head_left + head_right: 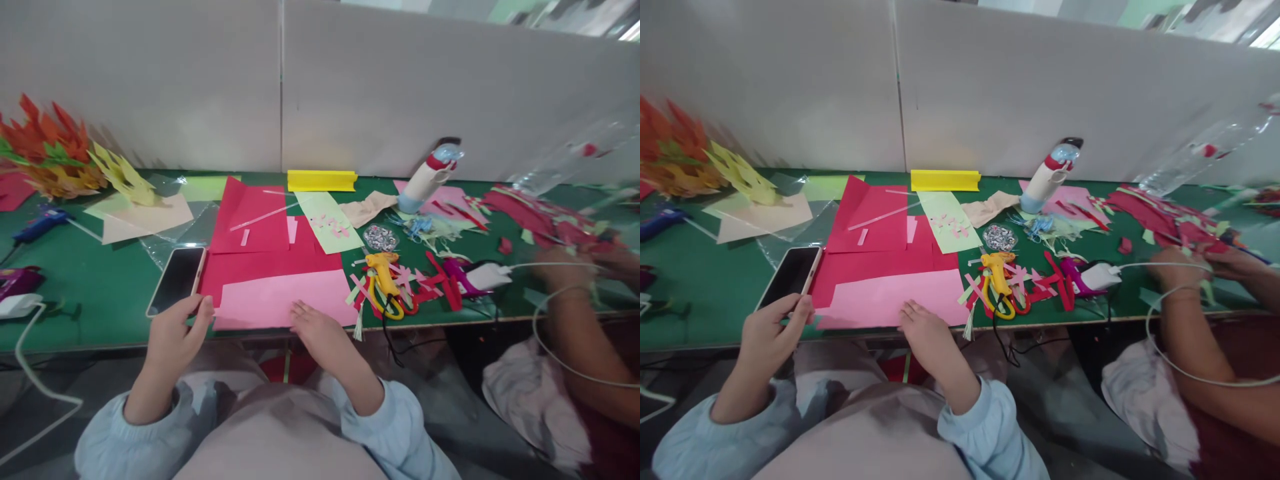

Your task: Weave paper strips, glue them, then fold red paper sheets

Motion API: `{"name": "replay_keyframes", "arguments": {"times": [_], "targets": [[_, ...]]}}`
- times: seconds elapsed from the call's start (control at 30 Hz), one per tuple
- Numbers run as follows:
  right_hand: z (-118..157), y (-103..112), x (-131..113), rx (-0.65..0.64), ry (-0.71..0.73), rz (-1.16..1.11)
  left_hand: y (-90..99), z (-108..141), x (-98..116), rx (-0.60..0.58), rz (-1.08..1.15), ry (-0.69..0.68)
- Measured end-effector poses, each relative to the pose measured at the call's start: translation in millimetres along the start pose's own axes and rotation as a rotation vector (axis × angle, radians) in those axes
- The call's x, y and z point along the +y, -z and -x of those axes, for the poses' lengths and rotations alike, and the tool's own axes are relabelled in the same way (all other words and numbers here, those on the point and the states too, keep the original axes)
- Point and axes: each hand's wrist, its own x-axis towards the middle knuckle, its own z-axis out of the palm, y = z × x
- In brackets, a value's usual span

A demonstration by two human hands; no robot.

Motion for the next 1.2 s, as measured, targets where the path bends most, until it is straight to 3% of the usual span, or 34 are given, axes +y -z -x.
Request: {"name": "replay_keyframes", "arguments": {"times": [0.13, 0.27, 0.57, 0.8, 0.93, 1.2], "targets": [[-10, 16, 12, 0.12, -0.237, -0.203, 0.5, 5, -7, 0.029, -0.042, -0.004], [-30, 34, 30, 0.299, -0.432, -0.191, -7.9, 8, -14, 0.002, -0.162, -0.099], [-59, 58, 50, 0.432, -0.398, -0.097, -56.2, 20, -15, -0.14, -0.177, -0.357], [-83, 79, 60, 0.495, -0.334, -0.038, -92.3, 26, -4, -0.174, -0.241, -0.442], [-95, 92, 62, 0.51, -0.319, -0.024, -97.3, 29, 0, -0.166, -0.28, -0.462], [-98, 106, 57, 0.494, -0.3, 0.027, -89.2, 50, 9, -0.19, -0.3, -0.568]]}}
